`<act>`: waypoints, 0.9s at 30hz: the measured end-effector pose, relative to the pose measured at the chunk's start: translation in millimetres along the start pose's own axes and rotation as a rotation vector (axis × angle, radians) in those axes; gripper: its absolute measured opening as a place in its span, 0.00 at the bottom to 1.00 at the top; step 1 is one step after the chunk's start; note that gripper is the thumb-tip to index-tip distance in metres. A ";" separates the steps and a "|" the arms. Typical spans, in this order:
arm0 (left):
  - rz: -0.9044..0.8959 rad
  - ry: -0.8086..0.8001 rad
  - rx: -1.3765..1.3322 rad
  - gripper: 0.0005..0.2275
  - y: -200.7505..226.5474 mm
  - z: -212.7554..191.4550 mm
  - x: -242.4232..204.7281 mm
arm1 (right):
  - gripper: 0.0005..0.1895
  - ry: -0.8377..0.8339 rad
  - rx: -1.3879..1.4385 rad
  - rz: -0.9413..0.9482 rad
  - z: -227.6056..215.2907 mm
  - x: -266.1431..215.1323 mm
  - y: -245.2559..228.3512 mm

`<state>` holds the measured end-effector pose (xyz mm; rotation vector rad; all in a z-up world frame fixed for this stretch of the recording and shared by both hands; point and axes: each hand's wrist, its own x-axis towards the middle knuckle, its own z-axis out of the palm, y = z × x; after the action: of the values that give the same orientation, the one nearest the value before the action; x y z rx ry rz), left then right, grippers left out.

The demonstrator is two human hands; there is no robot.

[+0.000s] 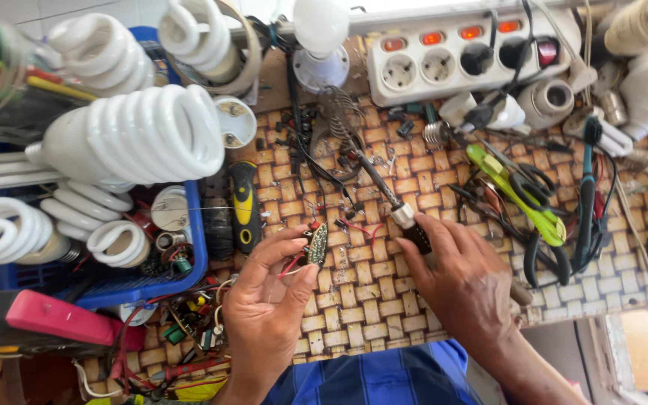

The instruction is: The person is repairing a small electronic circuit board. They use a soldering iron to apply solder to the board's connections and use pliers to manipulate wires and components. The workspace is cluttered with various tools and electronic parts.

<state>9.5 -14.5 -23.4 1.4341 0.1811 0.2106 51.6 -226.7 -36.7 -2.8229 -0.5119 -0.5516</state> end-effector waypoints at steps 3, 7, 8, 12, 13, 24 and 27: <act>0.043 0.010 0.071 0.11 7.1 0.0 3.8 | 0.15 0.018 0.010 0.019 6.9 -2.7 0.3; 0.114 0.003 0.111 0.09 14.8 -4.2 12.6 | 0.14 0.037 0.024 0.028 10.5 -8.3 2.4; 0.109 -0.009 0.131 0.09 16.4 -5.8 13.9 | 0.13 0.045 0.068 0.048 7.3 -9.5 1.3; 0.126 -0.022 0.073 0.07 19.1 -7.6 18.8 | 0.14 0.006 0.233 0.174 3.7 -21.5 3.3; 0.143 -0.010 0.065 0.07 17.1 -8.6 19.9 | 0.14 0.016 0.230 0.155 4.6 -26.1 3.2; -0.276 0.014 -0.229 0.10 7.1 -21.2 24.8 | 0.14 0.076 0.866 0.575 59.2 -72.6 30.1; -0.239 0.046 -0.247 0.10 3.4 -22.4 30.0 | 0.10 -0.084 0.549 0.664 -0.7 -33.0 -15.9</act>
<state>32.8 15.0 -22.8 1.1521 0.3494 0.0666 16.7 -222.0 -46.9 -2.2838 0.2428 -0.1250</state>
